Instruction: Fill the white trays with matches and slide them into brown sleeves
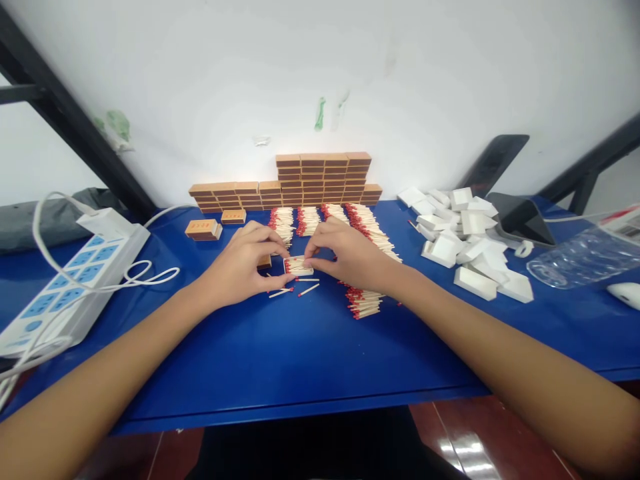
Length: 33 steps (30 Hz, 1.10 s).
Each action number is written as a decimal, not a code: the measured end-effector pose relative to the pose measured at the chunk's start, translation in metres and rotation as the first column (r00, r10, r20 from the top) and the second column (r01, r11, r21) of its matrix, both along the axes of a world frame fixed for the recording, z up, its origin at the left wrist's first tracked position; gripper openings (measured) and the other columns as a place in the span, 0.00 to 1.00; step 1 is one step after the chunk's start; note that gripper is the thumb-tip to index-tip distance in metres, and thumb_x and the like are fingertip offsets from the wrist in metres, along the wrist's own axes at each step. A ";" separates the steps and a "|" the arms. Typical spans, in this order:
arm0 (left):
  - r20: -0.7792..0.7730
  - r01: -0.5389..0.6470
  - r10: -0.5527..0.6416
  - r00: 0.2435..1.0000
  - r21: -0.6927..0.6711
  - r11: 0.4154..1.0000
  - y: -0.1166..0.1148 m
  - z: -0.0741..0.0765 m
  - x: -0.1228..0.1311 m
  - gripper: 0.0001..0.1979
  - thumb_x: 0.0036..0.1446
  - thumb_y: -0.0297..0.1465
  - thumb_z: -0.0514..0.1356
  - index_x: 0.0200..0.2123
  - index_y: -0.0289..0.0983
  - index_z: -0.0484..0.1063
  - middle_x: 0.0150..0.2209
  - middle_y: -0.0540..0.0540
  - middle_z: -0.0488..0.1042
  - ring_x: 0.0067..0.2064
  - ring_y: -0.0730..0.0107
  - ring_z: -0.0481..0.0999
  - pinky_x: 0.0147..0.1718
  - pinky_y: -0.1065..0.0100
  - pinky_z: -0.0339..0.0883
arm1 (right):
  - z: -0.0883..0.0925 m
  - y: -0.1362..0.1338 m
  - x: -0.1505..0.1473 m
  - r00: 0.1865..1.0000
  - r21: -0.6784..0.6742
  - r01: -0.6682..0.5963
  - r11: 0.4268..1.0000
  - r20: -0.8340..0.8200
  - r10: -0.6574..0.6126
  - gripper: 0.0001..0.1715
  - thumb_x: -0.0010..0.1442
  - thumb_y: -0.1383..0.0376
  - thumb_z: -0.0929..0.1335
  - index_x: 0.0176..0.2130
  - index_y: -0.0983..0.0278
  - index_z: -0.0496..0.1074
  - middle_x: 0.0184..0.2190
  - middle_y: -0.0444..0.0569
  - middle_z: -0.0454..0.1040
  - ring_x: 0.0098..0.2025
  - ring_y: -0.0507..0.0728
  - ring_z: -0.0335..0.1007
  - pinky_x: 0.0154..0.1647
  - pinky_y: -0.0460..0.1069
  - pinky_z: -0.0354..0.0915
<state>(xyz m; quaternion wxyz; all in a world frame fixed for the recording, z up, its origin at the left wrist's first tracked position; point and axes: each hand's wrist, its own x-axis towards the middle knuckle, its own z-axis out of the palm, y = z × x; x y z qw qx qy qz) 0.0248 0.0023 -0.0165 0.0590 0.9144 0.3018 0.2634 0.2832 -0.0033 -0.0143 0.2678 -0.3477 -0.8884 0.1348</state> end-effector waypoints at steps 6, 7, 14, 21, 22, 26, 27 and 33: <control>0.001 -0.008 0.008 1.000 -0.024 1.000 -0.001 0.001 0.001 0.12 0.59 0.40 0.73 0.42 0.42 0.82 0.46 0.44 0.80 0.51 0.55 0.74 0.54 0.53 0.67 | 0.000 -0.002 -0.002 0.999 -0.024 0.036 0.999 0.022 -0.035 0.07 0.68 0.68 0.72 0.35 0.62 0.74 0.33 0.48 0.75 0.43 0.60 0.68 0.45 0.54 0.61; 0.003 -0.007 0.007 1.000 -0.026 1.000 -0.001 0.001 0.001 0.12 0.59 0.40 0.73 0.42 0.42 0.82 0.46 0.44 0.80 0.51 0.55 0.74 0.54 0.53 0.67 | 0.000 -0.003 -0.003 0.999 -0.018 0.042 0.999 0.014 -0.041 0.08 0.69 0.67 0.72 0.35 0.62 0.74 0.34 0.48 0.75 0.44 0.60 0.68 0.46 0.54 0.62; 0.007 0.021 -0.021 1.000 -0.003 1.000 0.000 -0.001 0.000 0.12 0.60 0.42 0.73 0.42 0.42 0.82 0.46 0.45 0.80 0.50 0.56 0.74 0.54 0.54 0.67 | -0.006 -0.006 -0.009 1.000 -0.004 -0.008 1.000 -0.017 0.008 0.08 0.69 0.67 0.72 0.35 0.62 0.74 0.35 0.49 0.77 0.44 0.59 0.68 0.47 0.54 0.63; 0.020 -0.056 0.056 0.998 -0.005 0.998 0.002 0.004 -0.005 0.12 0.62 0.42 0.70 0.42 0.41 0.82 0.46 0.44 0.82 0.49 0.55 0.75 0.53 0.53 0.67 | 0.010 -0.014 0.000 0.999 -0.041 -0.037 0.998 0.021 0.038 0.04 0.67 0.65 0.73 0.37 0.61 0.77 0.35 0.48 0.75 0.41 0.58 0.69 0.44 0.54 0.63; 0.023 -0.065 0.066 0.998 -0.006 0.998 0.003 0.004 -0.006 0.12 0.61 0.42 0.70 0.42 0.41 0.82 0.46 0.44 0.82 0.49 0.55 0.75 0.52 0.53 0.67 | 0.012 -0.016 0.002 0.997 -0.076 -0.057 0.995 0.053 0.061 0.03 0.67 0.65 0.73 0.38 0.61 0.77 0.36 0.48 0.75 0.41 0.58 0.69 0.44 0.53 0.64; 0.031 -0.073 0.072 0.997 0.008 0.997 0.006 0.002 -0.010 0.13 0.60 0.43 0.71 0.41 0.41 0.82 0.46 0.44 0.82 0.47 0.56 0.76 0.52 0.53 0.67 | 0.014 -0.021 0.005 0.986 -0.168 -0.083 0.982 0.129 0.105 0.07 0.65 0.61 0.76 0.41 0.60 0.78 0.40 0.49 0.76 0.42 0.59 0.70 0.44 0.54 0.65; 0.028 -0.071 0.071 0.997 0.015 0.997 0.006 0.002 -0.010 0.13 0.60 0.43 0.71 0.41 0.41 0.82 0.45 0.44 0.82 0.47 0.56 0.76 0.51 0.53 0.66 | 0.014 -0.022 0.004 0.983 -0.184 -0.082 0.979 0.144 0.110 0.06 0.66 0.62 0.76 0.41 0.60 0.77 0.40 0.49 0.76 0.43 0.59 0.70 0.44 0.54 0.66; 0.028 -0.052 0.051 0.998 0.042 0.998 0.005 0.002 -0.011 0.13 0.60 0.42 0.72 0.41 0.40 0.82 0.44 0.44 0.81 0.46 0.57 0.76 0.51 0.54 0.66 | 0.014 -0.025 -0.001 0.975 -0.261 -0.070 0.963 0.184 0.121 0.08 0.69 0.69 0.71 0.35 0.61 0.75 0.38 0.49 0.76 0.43 0.58 0.71 0.43 0.53 0.65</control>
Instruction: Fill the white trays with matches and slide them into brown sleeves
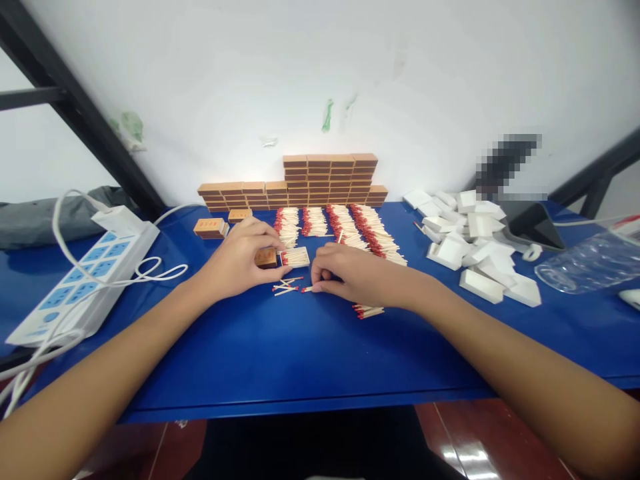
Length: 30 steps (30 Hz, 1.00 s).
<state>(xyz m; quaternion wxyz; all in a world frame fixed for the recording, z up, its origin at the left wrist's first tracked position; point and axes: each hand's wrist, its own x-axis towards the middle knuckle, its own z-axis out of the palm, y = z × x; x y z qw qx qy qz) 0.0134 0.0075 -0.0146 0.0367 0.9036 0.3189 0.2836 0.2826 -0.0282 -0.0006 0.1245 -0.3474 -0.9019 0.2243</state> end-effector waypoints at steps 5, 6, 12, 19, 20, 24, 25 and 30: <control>-0.008 0.006 -0.006 1.000 0.000 1.000 -0.003 0.001 0.002 0.13 0.60 0.43 0.72 0.41 0.41 0.82 0.44 0.44 0.82 0.47 0.57 0.76 0.51 0.54 0.67 | 0.001 0.002 0.003 0.999 0.041 0.017 0.999 -0.051 -0.015 0.07 0.71 0.68 0.69 0.37 0.61 0.73 0.39 0.50 0.75 0.43 0.59 0.70 0.45 0.54 0.64; -0.011 0.011 -0.011 1.000 -0.001 1.000 -0.004 0.002 0.003 0.13 0.60 0.43 0.72 0.41 0.41 0.82 0.44 0.44 0.82 0.47 0.56 0.76 0.50 0.54 0.67 | 0.001 0.002 0.003 0.996 0.063 0.046 0.997 -0.074 -0.041 0.07 0.72 0.67 0.69 0.38 0.61 0.73 0.39 0.50 0.75 0.44 0.59 0.69 0.46 0.54 0.64; -0.007 0.070 -0.070 0.998 -0.015 0.997 -0.012 0.004 0.010 0.13 0.59 0.41 0.73 0.41 0.40 0.81 0.41 0.45 0.82 0.47 0.56 0.75 0.49 0.56 0.68 | -0.009 0.007 -0.007 0.978 0.222 0.163 0.961 -0.165 -0.128 0.07 0.73 0.66 0.68 0.39 0.62 0.71 0.40 0.52 0.73 0.47 0.61 0.68 0.48 0.54 0.63; 0.031 0.037 -0.036 0.999 -0.019 0.999 -0.013 0.003 0.010 0.12 0.56 0.39 0.75 0.40 0.40 0.84 0.36 0.47 0.80 0.42 0.61 0.77 0.43 0.61 0.68 | -0.023 0.011 -0.009 0.975 0.284 0.088 0.955 -0.223 -0.023 0.06 0.71 0.70 0.70 0.39 0.63 0.74 0.38 0.50 0.73 0.44 0.59 0.67 0.46 0.53 0.63; 0.029 0.035 -0.035 0.999 -0.021 0.999 -0.013 0.003 0.010 0.12 0.56 0.38 0.75 0.40 0.40 0.84 0.36 0.47 0.80 0.41 0.62 0.77 0.43 0.62 0.68 | -0.024 0.012 -0.009 0.973 0.282 0.085 0.956 -0.228 -0.019 0.06 0.71 0.70 0.69 0.39 0.63 0.74 0.38 0.50 0.73 0.44 0.59 0.67 0.45 0.53 0.63; 0.007 0.039 -0.039 0.999 -0.049 0.998 -0.013 0.004 0.009 0.12 0.56 0.37 0.76 0.42 0.40 0.85 0.37 0.47 0.79 0.41 0.63 0.76 0.42 0.63 0.70 | -0.026 0.013 -0.011 0.971 0.275 0.099 0.956 -0.237 -0.033 0.07 0.72 0.69 0.69 0.38 0.63 0.73 0.37 0.50 0.73 0.43 0.59 0.67 0.46 0.53 0.63; 0.007 0.038 -0.038 0.999 -0.052 0.998 -0.013 0.003 0.009 0.12 0.56 0.37 0.75 0.42 0.40 0.85 0.37 0.46 0.79 0.41 0.63 0.77 0.42 0.63 0.70 | -0.026 0.013 -0.011 0.971 0.275 0.101 0.956 -0.238 -0.034 0.07 0.72 0.69 0.69 0.38 0.63 0.73 0.37 0.50 0.73 0.43 0.59 0.67 0.46 0.53 0.64; 0.038 0.024 -0.023 0.999 -0.046 0.999 -0.012 0.000 0.007 0.16 0.56 0.38 0.75 0.46 0.38 0.85 0.40 0.45 0.79 0.42 0.63 0.78 0.43 0.63 0.72 | -0.028 0.014 -0.010 0.968 0.333 0.094 0.938 -0.249 -0.009 0.07 0.73 0.69 0.68 0.40 0.64 0.76 0.39 0.51 0.73 0.44 0.59 0.68 0.47 0.53 0.65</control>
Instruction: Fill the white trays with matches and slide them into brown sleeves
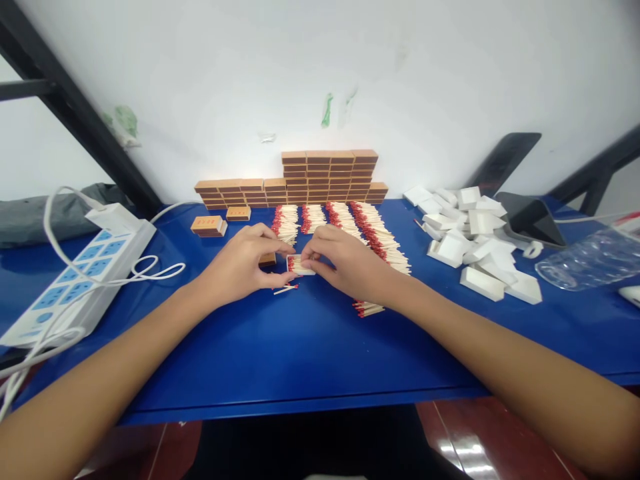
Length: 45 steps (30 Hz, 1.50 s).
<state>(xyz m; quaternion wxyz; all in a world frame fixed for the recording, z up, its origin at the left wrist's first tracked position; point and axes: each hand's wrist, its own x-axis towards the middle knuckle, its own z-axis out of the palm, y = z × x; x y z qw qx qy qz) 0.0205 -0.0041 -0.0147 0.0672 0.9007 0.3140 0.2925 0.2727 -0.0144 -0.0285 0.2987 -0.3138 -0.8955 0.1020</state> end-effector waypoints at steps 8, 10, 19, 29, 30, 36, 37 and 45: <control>0.016 -0.012 0.012 1.000 0.006 1.000 0.002 -0.003 -0.003 0.21 0.57 0.39 0.75 0.52 0.40 0.84 0.40 0.45 0.79 0.41 0.63 0.79 0.42 0.63 0.73 | 0.005 -0.001 0.002 0.999 0.030 0.039 0.999 -0.028 -0.038 0.04 0.72 0.68 0.69 0.44 0.63 0.75 0.39 0.50 0.73 0.42 0.58 0.68 0.45 0.52 0.64; 0.021 -0.025 0.025 0.999 0.016 1.000 0.004 -0.004 -0.005 0.21 0.58 0.40 0.74 0.52 0.39 0.83 0.41 0.44 0.79 0.42 0.62 0.79 0.42 0.63 0.73 | 0.008 -0.003 0.002 0.999 0.022 0.034 0.999 -0.034 -0.033 0.04 0.71 0.68 0.69 0.42 0.63 0.75 0.36 0.48 0.72 0.40 0.56 0.68 0.43 0.51 0.63; 0.002 -0.114 0.114 0.994 0.052 0.992 0.012 -0.006 -0.011 0.20 0.57 0.40 0.74 0.50 0.37 0.84 0.41 0.42 0.79 0.43 0.58 0.79 0.45 0.59 0.73 | 0.001 -0.021 -0.017 0.998 -0.093 -0.059 0.994 0.028 0.062 0.05 0.70 0.64 0.72 0.44 0.63 0.77 0.43 0.51 0.76 0.46 0.58 0.74 0.47 0.53 0.68; -0.016 -0.121 0.121 0.993 0.026 0.992 0.014 -0.003 -0.013 0.20 0.59 0.42 0.73 0.50 0.38 0.84 0.41 0.42 0.80 0.43 0.58 0.79 0.46 0.58 0.72 | 0.003 -0.024 -0.020 0.990 -0.207 -0.020 0.978 0.135 0.048 0.04 0.72 0.67 0.70 0.41 0.63 0.74 0.42 0.49 0.75 0.43 0.56 0.72 0.46 0.51 0.67; -0.017 -0.128 0.128 0.992 0.031 0.991 0.013 -0.003 -0.013 0.20 0.58 0.42 0.73 0.50 0.39 0.84 0.41 0.43 0.80 0.43 0.58 0.79 0.46 0.58 0.72 | 0.005 -0.024 -0.017 0.988 -0.224 -0.009 0.975 0.149 0.043 0.04 0.72 0.67 0.70 0.40 0.63 0.74 0.42 0.49 0.74 0.43 0.56 0.72 0.45 0.51 0.66; -0.017 -0.122 0.123 0.992 0.042 0.992 0.010 -0.005 -0.013 0.20 0.57 0.42 0.74 0.50 0.40 0.84 0.42 0.43 0.79 0.45 0.59 0.78 0.46 0.60 0.72 | 0.015 -0.019 -0.004 0.988 -0.285 0.034 0.958 0.155 0.011 0.05 0.73 0.65 0.69 0.41 0.63 0.74 0.41 0.48 0.73 0.38 0.54 0.69 0.40 0.50 0.63; -0.018 -0.117 0.118 0.993 0.037 0.992 0.010 -0.005 -0.013 0.20 0.57 0.43 0.74 0.50 0.41 0.84 0.42 0.44 0.78 0.45 0.60 0.78 0.46 0.60 0.72 | 0.017 -0.017 -0.002 0.988 -0.294 0.032 0.955 0.151 0.014 0.05 0.72 0.65 0.69 0.41 0.62 0.75 0.41 0.48 0.73 0.38 0.54 0.69 0.39 0.50 0.63; -0.014 -0.090 0.090 0.996 0.018 0.996 0.005 0.000 -0.011 0.20 0.58 0.43 0.73 0.51 0.42 0.85 0.41 0.45 0.77 0.42 0.62 0.78 0.45 0.61 0.72 | 0.025 -0.012 0.006 0.990 -0.333 0.022 0.943 0.137 0.026 0.04 0.70 0.67 0.69 0.40 0.62 0.74 0.39 0.48 0.75 0.38 0.55 0.68 0.39 0.50 0.61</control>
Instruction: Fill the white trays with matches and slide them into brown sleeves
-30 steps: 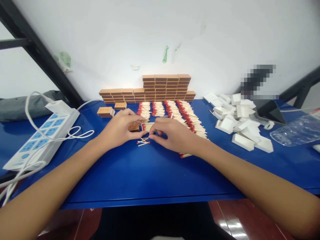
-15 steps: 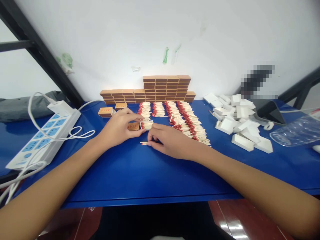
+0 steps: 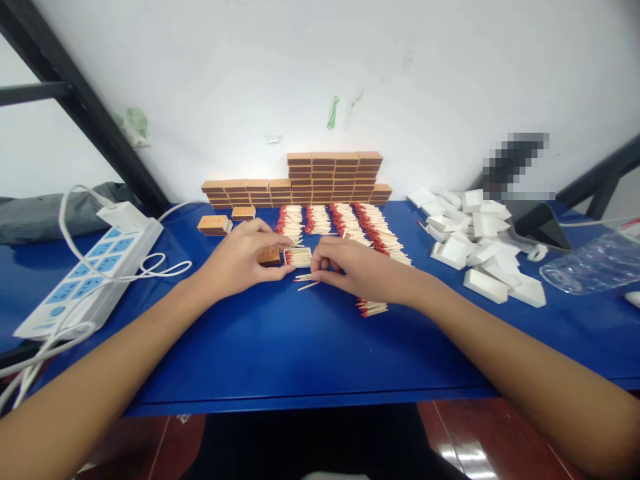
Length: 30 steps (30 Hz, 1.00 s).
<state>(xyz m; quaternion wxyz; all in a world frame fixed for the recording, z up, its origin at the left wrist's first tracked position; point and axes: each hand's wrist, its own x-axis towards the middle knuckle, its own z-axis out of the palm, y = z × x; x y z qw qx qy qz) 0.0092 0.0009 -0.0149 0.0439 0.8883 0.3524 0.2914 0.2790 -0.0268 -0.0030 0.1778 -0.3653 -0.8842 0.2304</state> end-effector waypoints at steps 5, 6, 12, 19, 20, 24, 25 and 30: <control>-0.013 0.021 -0.021 1.000 0.036 0.999 0.000 0.001 0.000 0.20 0.58 0.41 0.74 0.52 0.41 0.85 0.40 0.44 0.78 0.43 0.61 0.78 0.45 0.61 0.71 | 0.006 0.004 0.005 0.999 -0.045 0.038 0.998 0.003 -0.038 0.07 0.71 0.64 0.69 0.39 0.62 0.75 0.32 0.44 0.74 0.33 0.53 0.66 0.35 0.49 0.57; -0.013 0.026 -0.025 1.000 0.042 0.999 0.000 0.001 0.000 0.20 0.58 0.41 0.74 0.51 0.41 0.85 0.40 0.44 0.78 0.42 0.61 0.78 0.44 0.61 0.71 | 0.006 0.005 0.006 0.999 -0.040 0.036 0.999 0.001 -0.036 0.07 0.71 0.64 0.69 0.38 0.62 0.75 0.31 0.44 0.74 0.33 0.53 0.66 0.35 0.49 0.57; -0.015 -0.014 0.014 1.000 0.033 0.999 0.000 0.000 -0.001 0.20 0.58 0.43 0.73 0.51 0.41 0.85 0.40 0.43 0.78 0.43 0.59 0.78 0.44 0.60 0.72 | 0.002 0.010 0.010 0.996 0.089 0.070 0.994 0.048 -0.075 0.05 0.67 0.67 0.71 0.36 0.62 0.75 0.34 0.47 0.77 0.36 0.55 0.69 0.36 0.49 0.60; -0.006 -0.044 0.044 0.999 0.014 0.999 -0.002 0.003 0.000 0.19 0.59 0.45 0.71 0.50 0.41 0.84 0.41 0.43 0.79 0.44 0.59 0.79 0.47 0.59 0.73 | -0.002 0.002 0.002 0.983 0.090 0.159 0.983 0.080 -0.166 0.06 0.61 0.70 0.72 0.32 0.62 0.74 0.31 0.47 0.79 0.35 0.56 0.72 0.37 0.51 0.62; -0.005 -0.046 0.046 0.999 0.012 0.999 -0.002 0.003 0.000 0.19 0.59 0.45 0.71 0.49 0.41 0.84 0.41 0.43 0.79 0.45 0.58 0.79 0.47 0.58 0.73 | -0.002 0.002 0.001 0.987 0.094 0.138 0.986 0.074 -0.145 0.06 0.61 0.70 0.72 0.33 0.62 0.74 0.32 0.47 0.79 0.36 0.56 0.72 0.38 0.51 0.63; 0.001 -0.042 0.042 0.999 0.020 0.999 -0.001 0.002 -0.001 0.20 0.59 0.45 0.71 0.49 0.40 0.84 0.42 0.42 0.80 0.46 0.57 0.79 0.47 0.58 0.72 | -0.006 0.003 -0.001 0.992 0.124 0.110 0.986 0.045 -0.116 0.03 0.64 0.70 0.72 0.37 0.62 0.74 0.38 0.49 0.78 0.40 0.57 0.73 0.42 0.52 0.64; 0.000 -0.040 0.040 0.999 0.024 0.999 -0.001 0.002 -0.001 0.20 0.59 0.46 0.71 0.49 0.40 0.84 0.42 0.42 0.80 0.46 0.57 0.79 0.46 0.58 0.72 | -0.006 0.003 -0.001 0.992 0.129 0.108 0.986 0.048 -0.115 0.02 0.65 0.70 0.71 0.38 0.63 0.75 0.39 0.50 0.77 0.41 0.57 0.73 0.43 0.52 0.65; -0.013 -0.049 0.049 0.999 0.019 0.999 0.000 0.003 -0.001 0.21 0.59 0.46 0.71 0.50 0.40 0.84 0.42 0.42 0.80 0.46 0.56 0.79 0.47 0.57 0.72 | -0.007 0.005 0.004 0.996 0.101 0.033 0.994 0.073 -0.041 0.07 0.69 0.71 0.67 0.42 0.62 0.76 0.43 0.51 0.74 0.42 0.57 0.72 0.44 0.52 0.66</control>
